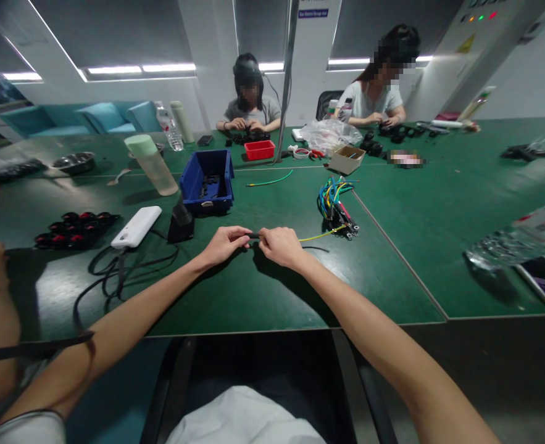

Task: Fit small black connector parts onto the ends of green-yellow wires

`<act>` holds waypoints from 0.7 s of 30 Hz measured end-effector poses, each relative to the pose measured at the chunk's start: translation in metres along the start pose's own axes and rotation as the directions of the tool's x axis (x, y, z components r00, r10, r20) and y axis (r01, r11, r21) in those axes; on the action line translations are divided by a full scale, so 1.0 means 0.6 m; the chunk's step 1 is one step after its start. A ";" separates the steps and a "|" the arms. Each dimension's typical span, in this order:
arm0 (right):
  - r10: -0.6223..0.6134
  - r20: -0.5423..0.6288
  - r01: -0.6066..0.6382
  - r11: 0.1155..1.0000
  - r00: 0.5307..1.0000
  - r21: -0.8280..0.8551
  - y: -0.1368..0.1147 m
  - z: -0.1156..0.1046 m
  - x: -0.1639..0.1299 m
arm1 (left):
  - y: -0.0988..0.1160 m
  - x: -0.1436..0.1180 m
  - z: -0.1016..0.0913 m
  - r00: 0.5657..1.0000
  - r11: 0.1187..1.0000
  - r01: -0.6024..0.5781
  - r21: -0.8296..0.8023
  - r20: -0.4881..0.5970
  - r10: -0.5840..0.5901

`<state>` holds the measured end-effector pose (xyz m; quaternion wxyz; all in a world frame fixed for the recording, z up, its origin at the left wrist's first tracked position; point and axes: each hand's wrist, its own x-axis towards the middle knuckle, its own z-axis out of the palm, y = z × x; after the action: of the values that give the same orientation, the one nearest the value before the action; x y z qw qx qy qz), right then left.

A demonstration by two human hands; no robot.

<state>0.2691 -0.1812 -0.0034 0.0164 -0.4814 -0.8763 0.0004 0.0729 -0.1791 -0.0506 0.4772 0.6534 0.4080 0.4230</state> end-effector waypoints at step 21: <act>-0.063 -0.156 0.067 0.998 0.986 0.018 0.006 0.026 0.016 | 0.016 0.002 0.000 0.999 0.999 0.034 0.012 0.005 -0.034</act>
<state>0.2665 -0.1710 -0.0185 0.0903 -0.4509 -0.8876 -0.0277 0.0747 -0.1800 -0.0414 0.4814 0.6504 0.4202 0.4108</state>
